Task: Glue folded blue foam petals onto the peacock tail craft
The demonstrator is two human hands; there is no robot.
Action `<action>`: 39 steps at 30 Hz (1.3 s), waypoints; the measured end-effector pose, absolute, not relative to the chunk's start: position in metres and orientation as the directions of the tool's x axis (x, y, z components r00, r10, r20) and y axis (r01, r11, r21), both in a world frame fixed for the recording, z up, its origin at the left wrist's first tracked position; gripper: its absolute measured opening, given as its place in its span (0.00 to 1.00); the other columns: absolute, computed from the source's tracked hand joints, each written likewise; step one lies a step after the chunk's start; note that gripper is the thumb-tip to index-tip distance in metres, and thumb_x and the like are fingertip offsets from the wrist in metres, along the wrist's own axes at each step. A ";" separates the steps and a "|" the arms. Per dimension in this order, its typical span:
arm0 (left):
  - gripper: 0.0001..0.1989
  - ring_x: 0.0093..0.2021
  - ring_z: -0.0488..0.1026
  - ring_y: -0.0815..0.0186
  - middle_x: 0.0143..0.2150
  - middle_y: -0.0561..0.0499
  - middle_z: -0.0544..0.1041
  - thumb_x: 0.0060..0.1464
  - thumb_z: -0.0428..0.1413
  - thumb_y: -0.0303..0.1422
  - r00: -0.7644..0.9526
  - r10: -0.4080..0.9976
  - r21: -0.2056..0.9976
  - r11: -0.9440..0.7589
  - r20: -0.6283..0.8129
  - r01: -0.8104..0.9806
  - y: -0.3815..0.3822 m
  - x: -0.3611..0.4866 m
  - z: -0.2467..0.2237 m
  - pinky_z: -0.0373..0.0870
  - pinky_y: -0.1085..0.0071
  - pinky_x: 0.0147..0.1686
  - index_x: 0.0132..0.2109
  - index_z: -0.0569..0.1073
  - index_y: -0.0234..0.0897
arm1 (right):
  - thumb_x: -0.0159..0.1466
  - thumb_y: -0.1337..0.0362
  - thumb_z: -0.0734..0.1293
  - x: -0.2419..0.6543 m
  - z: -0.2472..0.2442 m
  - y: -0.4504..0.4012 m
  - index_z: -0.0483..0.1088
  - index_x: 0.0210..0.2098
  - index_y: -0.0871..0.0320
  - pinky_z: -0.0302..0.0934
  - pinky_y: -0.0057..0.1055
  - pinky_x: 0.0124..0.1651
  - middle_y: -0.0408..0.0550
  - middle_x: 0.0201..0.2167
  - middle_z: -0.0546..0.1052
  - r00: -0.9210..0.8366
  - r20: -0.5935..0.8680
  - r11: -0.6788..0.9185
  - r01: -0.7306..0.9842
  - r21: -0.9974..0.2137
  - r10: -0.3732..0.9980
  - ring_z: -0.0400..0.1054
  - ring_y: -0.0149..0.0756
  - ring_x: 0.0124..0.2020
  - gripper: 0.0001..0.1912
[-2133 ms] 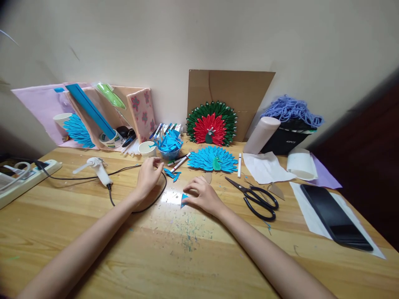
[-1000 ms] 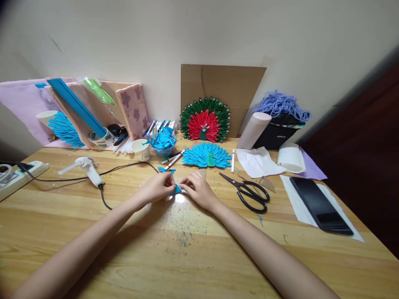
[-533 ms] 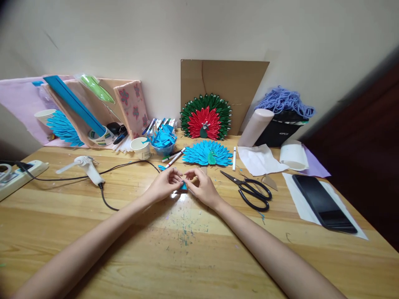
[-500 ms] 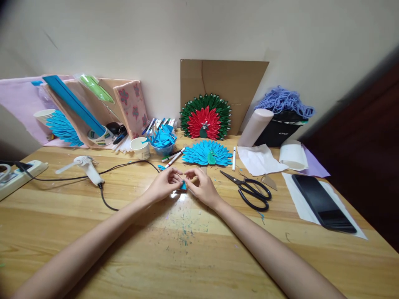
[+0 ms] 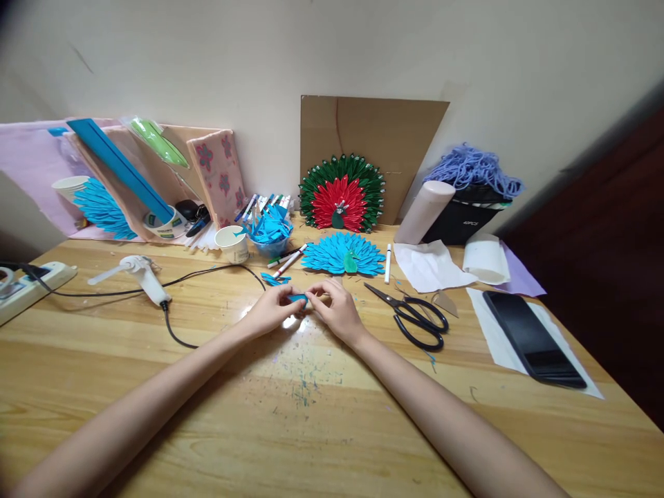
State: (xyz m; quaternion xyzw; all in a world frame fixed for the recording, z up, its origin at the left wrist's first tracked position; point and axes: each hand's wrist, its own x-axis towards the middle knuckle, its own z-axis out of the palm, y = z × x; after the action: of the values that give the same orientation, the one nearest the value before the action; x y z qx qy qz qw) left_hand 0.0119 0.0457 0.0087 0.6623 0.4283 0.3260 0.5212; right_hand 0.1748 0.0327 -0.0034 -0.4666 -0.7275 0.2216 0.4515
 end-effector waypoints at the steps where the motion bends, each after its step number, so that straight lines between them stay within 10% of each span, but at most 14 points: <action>1: 0.08 0.26 0.71 0.67 0.25 0.49 0.73 0.48 0.53 0.34 0.424 0.906 0.973 -0.077 -0.023 0.218 0.045 0.012 0.009 0.67 0.72 0.28 0.30 0.69 0.32 | 0.60 0.63 0.63 0.175 -0.003 0.033 0.68 0.30 0.57 0.61 0.33 0.37 0.46 0.30 0.72 -0.165 0.468 0.484 0.491 -0.724 0.868 0.66 0.36 0.35 0.05; 24: 0.08 0.19 0.66 0.72 0.16 0.55 0.69 0.44 0.49 0.29 0.383 0.913 0.988 0.103 -0.139 0.112 0.052 0.010 0.011 0.63 0.75 0.24 0.21 0.67 0.33 | 0.62 0.69 0.60 0.173 -0.002 0.028 0.67 0.35 0.58 0.60 0.35 0.39 0.50 0.32 0.74 -0.422 0.639 0.703 0.657 -0.274 0.643 0.63 0.38 0.35 0.05; 39: 0.09 0.22 0.69 0.69 0.21 0.52 0.72 0.48 0.51 0.34 0.386 0.921 0.983 -0.018 -0.055 0.182 0.049 0.008 0.012 0.66 0.73 0.26 0.26 0.69 0.32 | 0.60 0.68 0.62 0.173 -0.004 0.027 0.70 0.37 0.59 0.62 0.35 0.39 0.50 0.32 0.74 -0.358 0.658 0.693 0.626 -0.358 0.663 0.64 0.37 0.35 0.06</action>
State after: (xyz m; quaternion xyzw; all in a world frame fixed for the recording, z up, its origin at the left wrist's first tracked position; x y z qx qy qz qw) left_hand 0.0080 0.0494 0.0117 0.6281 0.4391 0.3379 0.5463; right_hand 0.1734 0.0267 -0.0040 -0.3910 -0.8238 0.0225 0.4099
